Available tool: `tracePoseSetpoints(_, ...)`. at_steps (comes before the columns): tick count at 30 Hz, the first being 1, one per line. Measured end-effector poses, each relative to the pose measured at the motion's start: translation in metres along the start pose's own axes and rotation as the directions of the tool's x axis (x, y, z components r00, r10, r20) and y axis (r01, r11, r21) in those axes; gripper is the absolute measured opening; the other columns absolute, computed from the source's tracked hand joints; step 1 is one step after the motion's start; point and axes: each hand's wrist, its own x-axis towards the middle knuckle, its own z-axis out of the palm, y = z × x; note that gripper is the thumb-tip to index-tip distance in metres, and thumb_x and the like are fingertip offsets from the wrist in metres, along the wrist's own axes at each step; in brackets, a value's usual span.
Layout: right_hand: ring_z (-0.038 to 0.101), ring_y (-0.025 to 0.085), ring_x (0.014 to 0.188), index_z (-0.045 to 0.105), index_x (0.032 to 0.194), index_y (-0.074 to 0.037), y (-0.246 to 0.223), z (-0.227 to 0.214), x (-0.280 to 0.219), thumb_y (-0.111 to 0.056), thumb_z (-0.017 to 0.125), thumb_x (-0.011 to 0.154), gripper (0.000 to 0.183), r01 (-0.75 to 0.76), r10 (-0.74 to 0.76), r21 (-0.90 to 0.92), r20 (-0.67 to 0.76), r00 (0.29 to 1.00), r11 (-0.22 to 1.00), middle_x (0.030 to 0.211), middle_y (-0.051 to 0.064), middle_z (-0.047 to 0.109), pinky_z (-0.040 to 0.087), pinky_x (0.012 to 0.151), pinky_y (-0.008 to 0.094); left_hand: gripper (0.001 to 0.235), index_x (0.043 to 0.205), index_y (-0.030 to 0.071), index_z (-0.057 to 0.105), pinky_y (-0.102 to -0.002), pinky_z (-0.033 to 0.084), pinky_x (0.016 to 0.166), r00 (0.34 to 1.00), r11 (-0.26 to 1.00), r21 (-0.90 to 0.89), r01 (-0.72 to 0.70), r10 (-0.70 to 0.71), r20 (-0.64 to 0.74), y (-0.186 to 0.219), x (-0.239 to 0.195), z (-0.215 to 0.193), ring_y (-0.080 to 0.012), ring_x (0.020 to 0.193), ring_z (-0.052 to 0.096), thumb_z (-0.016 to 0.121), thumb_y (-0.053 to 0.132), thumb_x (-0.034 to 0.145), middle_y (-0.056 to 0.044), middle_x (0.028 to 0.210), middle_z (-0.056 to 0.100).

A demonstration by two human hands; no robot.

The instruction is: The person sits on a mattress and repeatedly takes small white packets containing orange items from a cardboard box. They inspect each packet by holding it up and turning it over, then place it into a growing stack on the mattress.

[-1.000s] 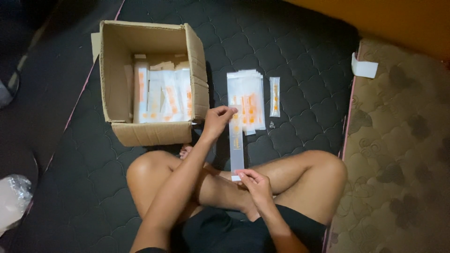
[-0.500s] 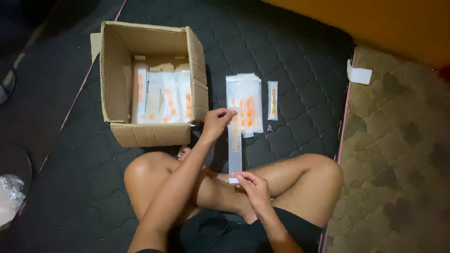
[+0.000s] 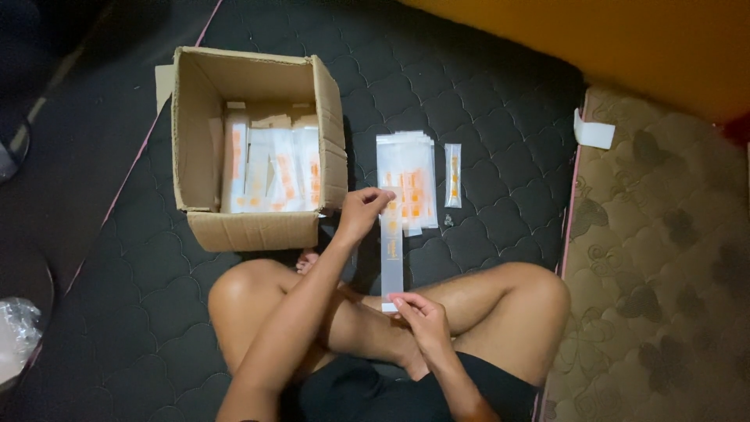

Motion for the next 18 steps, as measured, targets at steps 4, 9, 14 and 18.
tracePoseSetpoints(4, 0.071, 0.016, 0.085, 0.083, 0.110, -0.003, -0.004, 0.000, -0.002, -0.017, 0.071, 0.092, 0.026, -0.009, 0.007, -0.095, -0.015, 1.000, 0.995, 0.097, 0.011, 0.082, 0.059, 0.076, 0.026, 0.020, 0.099, 0.009, 0.081, -0.027, 0.053, 0.069, 0.998, 0.998, -0.007, -0.063, 0.063, -0.014, -0.015, 0.009, 0.001, -0.0129, 0.082, 0.070, 0.072, 0.025, 0.093, -0.005, 0.093, 0.078)
tracePoseSetpoints(9, 0.072, 0.013, 0.088, 0.084, 0.100, -0.003, 0.015, -0.017, 0.017, -0.020, 0.074, 0.087, 0.023, 0.082, -0.087, -0.151, -0.030, 0.996, 0.985, 0.096, 0.008, 0.085, 0.054, 0.081, 0.024, 0.018, 0.090, 0.013, 0.080, -0.027, 0.043, 0.069, 0.994, 0.995, 0.041, -0.090, 0.092, -0.051, 0.001, -0.001, -0.002, -0.0094, 0.073, 0.057, 0.070, 0.027, 0.094, 0.002, 0.078, 0.069)
tracePoseSetpoints(14, 0.072, 0.019, 0.068, 0.062, 0.104, -0.008, 0.028, -0.050, 0.042, -0.008, 0.080, 0.084, 0.027, 0.210, -0.162, 0.180, -0.248, 0.955, 0.961, 0.082, 0.015, 0.077, 0.055, 0.058, 0.029, 0.015, 0.088, 0.012, 0.076, -0.027, 0.047, 0.075, 0.984, 0.984, 0.083, -0.156, 0.162, -0.077, 0.002, -0.012, -0.015, -0.0105, 0.078, 0.063, 0.068, 0.024, 0.093, 0.000, 0.081, 0.072)
tracePoseSetpoints(18, 0.058, 0.013, 0.065, 0.041, 0.149, -0.013, -0.013, -0.068, 0.040, -0.007, 0.070, 0.089, 0.067, 0.294, -0.090, 0.449, -0.421, 0.902, 0.844, 0.099, 0.012, 0.063, 0.045, 0.059, 0.024, 0.013, 0.094, 0.013, 0.070, -0.026, 0.046, 0.075, 0.978, 0.973, 0.109, -0.203, 0.207, -0.027, -0.001, -0.043, -0.022, -0.0097, 0.078, 0.063, 0.066, 0.026, 0.097, 0.001, 0.085, 0.071)
